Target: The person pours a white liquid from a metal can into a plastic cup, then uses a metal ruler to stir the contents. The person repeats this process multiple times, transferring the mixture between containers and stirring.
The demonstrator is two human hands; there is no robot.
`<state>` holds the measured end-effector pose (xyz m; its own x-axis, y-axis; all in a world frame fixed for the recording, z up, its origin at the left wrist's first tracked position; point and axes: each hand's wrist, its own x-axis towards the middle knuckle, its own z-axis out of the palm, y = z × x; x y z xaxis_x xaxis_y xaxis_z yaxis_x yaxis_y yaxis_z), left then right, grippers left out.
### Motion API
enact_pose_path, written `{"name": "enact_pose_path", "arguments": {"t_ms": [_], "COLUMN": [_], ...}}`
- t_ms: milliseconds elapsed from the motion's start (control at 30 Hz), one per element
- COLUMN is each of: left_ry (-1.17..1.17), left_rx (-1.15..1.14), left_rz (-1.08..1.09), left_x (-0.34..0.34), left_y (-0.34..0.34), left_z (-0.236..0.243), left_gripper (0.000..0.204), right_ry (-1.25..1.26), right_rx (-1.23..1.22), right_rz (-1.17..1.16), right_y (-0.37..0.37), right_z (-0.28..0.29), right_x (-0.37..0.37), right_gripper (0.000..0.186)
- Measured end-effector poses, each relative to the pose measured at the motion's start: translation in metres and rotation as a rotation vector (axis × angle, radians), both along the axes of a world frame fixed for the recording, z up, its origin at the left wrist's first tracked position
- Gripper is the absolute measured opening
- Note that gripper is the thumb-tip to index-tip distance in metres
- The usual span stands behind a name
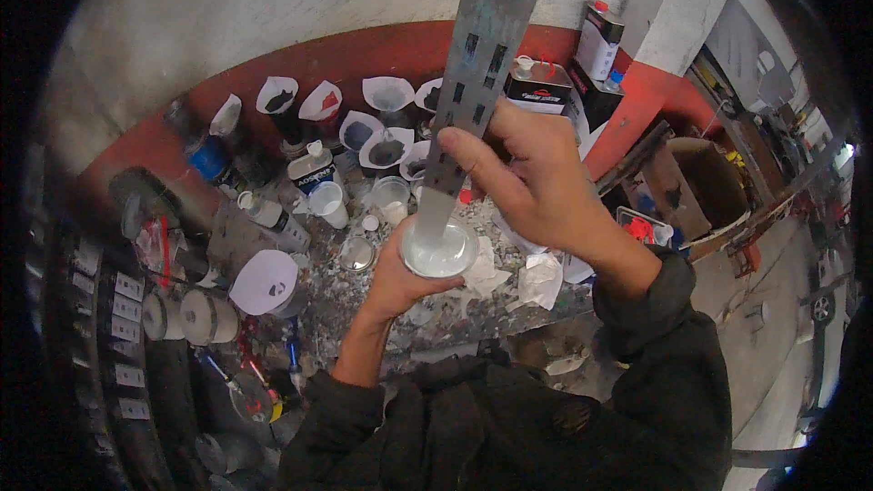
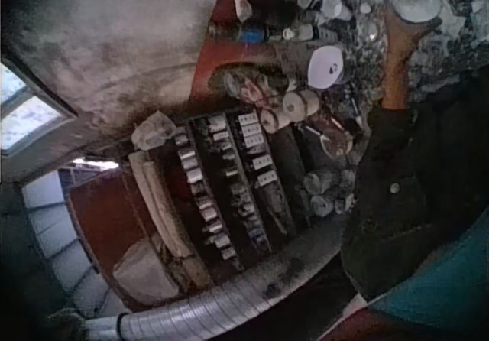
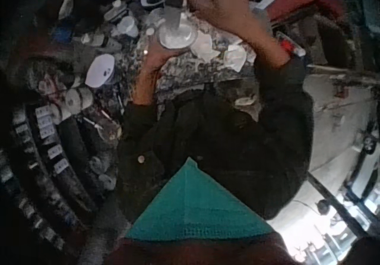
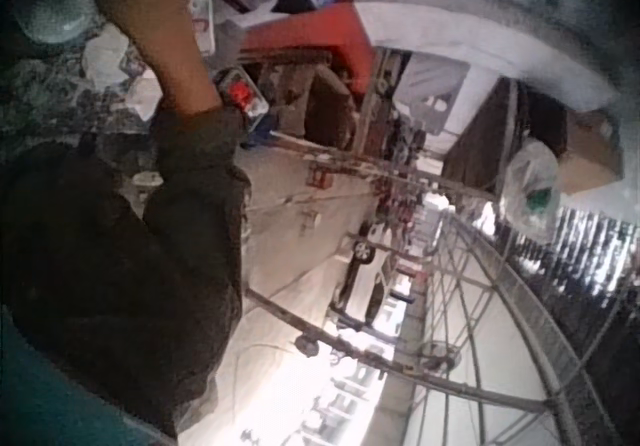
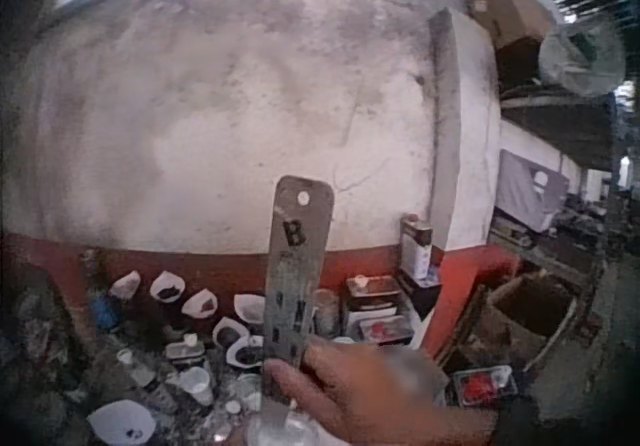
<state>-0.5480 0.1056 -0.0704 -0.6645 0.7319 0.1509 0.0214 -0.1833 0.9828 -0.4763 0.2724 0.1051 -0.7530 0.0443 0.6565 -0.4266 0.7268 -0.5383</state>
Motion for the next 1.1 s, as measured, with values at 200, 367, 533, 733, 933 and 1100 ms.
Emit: {"name": "enact_pose_path", "arguments": {"t_ms": [200,367,533,733,933,1100], "left_ry": [0.054,-0.022,0.037,0.010,-0.003,-0.017], "left_rx": [0.071,0.102,0.068,0.073,0.083,0.064], "left_rz": [0.104,0.093,0.142,0.146,0.152,0.171], "left_x": [0.003,-0.002,0.000,0.003,0.004,0.009], "left_y": [0.001,0.010,0.002,0.003,0.010,0.004], "left_z": [-0.004,-0.020,-0.022,-0.021,-0.036,-0.038], "left_gripper": [0.088,0.091,0.093,0.096,0.095,0.094], "right_ry": [-0.170,-0.201,-0.126,-0.145,-0.228,-0.151], "right_rx": [0.191,0.017,-0.204,0.013,-0.023,-0.205], "right_rz": [-0.025,0.034,-0.026,-0.084,-0.061,-0.065], "right_y": [0.005,-0.013,-0.012,0.000,-0.004,-0.004], "right_z": [-0.051,-0.063,-0.035,-0.059,-0.096,-0.056], "right_x": [-0.001,0.015,0.007,-0.003,0.008,0.002], "right_gripper": [0.017,0.018,0.021,0.016,0.018,0.022]}}
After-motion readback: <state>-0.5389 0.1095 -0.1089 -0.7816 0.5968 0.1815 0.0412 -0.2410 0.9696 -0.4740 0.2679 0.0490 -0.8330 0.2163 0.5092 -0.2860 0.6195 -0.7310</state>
